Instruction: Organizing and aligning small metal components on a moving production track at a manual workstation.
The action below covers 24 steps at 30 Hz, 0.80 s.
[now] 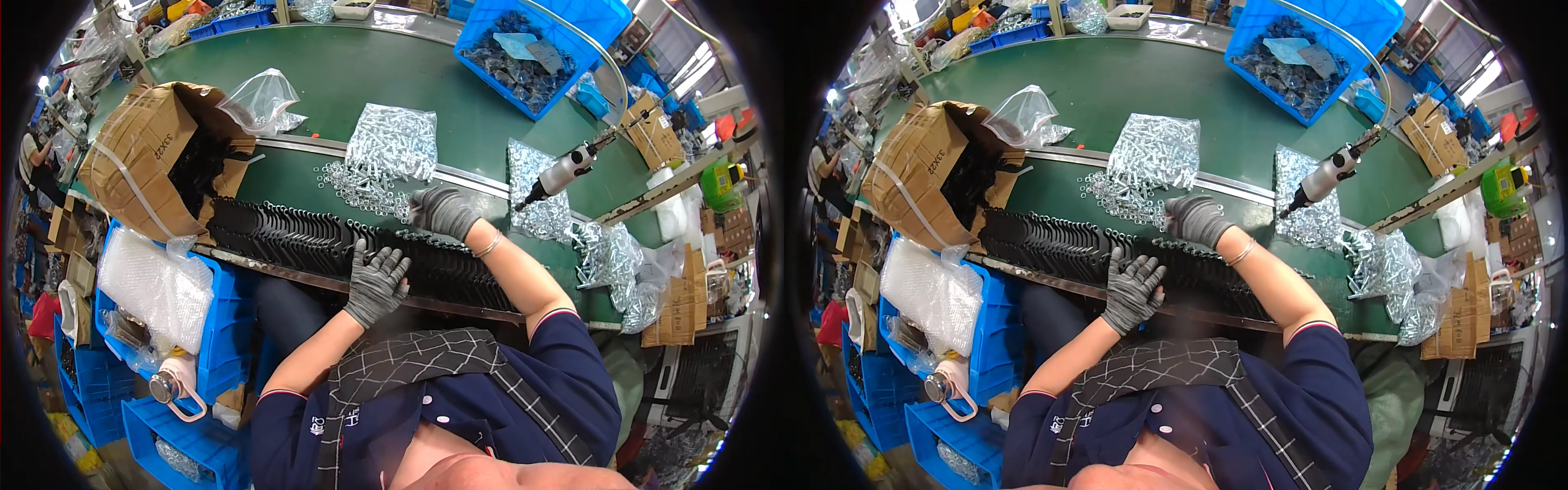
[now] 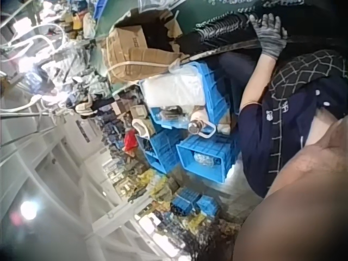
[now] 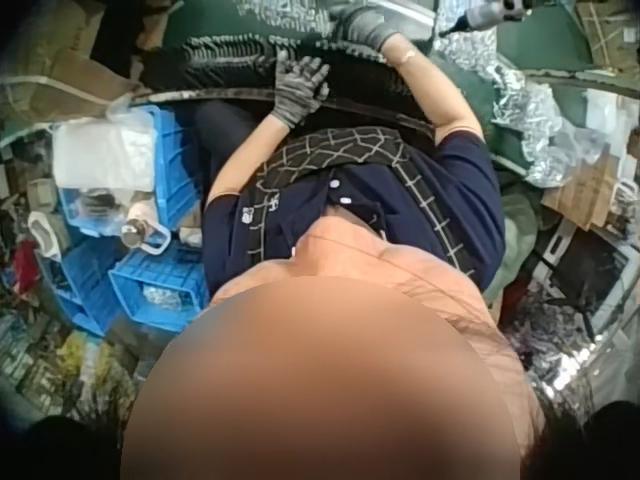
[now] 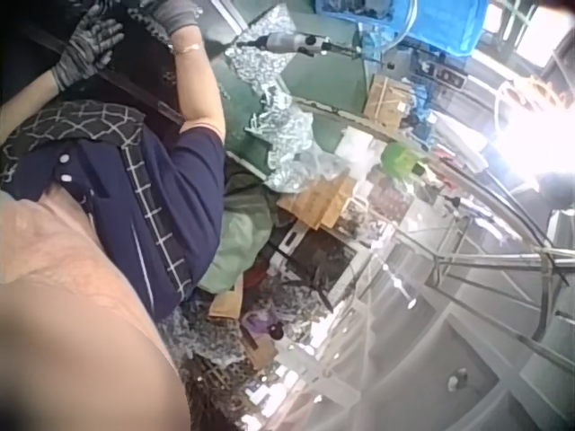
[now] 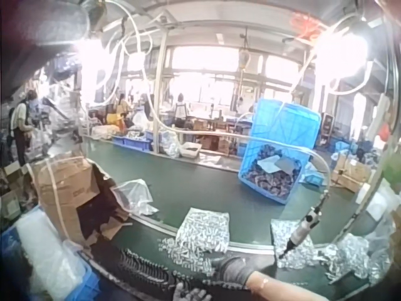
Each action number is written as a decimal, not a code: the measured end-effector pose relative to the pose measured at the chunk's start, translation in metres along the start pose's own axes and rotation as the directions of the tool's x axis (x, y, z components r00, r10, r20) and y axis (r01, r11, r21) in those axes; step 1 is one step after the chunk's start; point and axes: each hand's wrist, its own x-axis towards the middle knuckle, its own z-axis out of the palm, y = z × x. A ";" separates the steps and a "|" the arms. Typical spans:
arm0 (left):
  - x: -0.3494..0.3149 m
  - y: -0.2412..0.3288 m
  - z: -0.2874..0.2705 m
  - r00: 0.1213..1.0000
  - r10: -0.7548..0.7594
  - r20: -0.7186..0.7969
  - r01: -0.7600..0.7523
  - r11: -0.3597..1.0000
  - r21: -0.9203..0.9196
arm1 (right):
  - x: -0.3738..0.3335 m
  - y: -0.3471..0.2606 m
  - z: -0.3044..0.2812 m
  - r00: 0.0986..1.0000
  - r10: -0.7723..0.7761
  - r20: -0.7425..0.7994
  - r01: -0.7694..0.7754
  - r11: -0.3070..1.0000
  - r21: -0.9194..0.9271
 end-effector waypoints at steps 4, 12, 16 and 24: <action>0.000 0.000 -0.005 0.999 -0.011 0.034 0.010 1.000 0.025 | -0.012 -0.042 0.020 0.948 -0.240 -0.208 0.228 0.970 -0.080; 0.002 0.001 -0.004 0.998 -0.021 0.053 0.021 1.000 0.016 | -0.011 -0.039 0.054 0.872 -0.393 -0.292 0.252 0.871 -0.422; 0.001 -0.001 -0.004 0.999 -0.010 0.051 0.009 1.000 0.024 | -0.004 -0.041 0.061 0.879 -0.348 -0.325 0.195 0.886 -0.422; 0.004 -0.001 -0.006 1.000 0.012 0.026 -0.012 1.000 0.016 | -0.004 -0.041 0.069 0.912 -0.247 -0.327 0.112 0.918 -0.381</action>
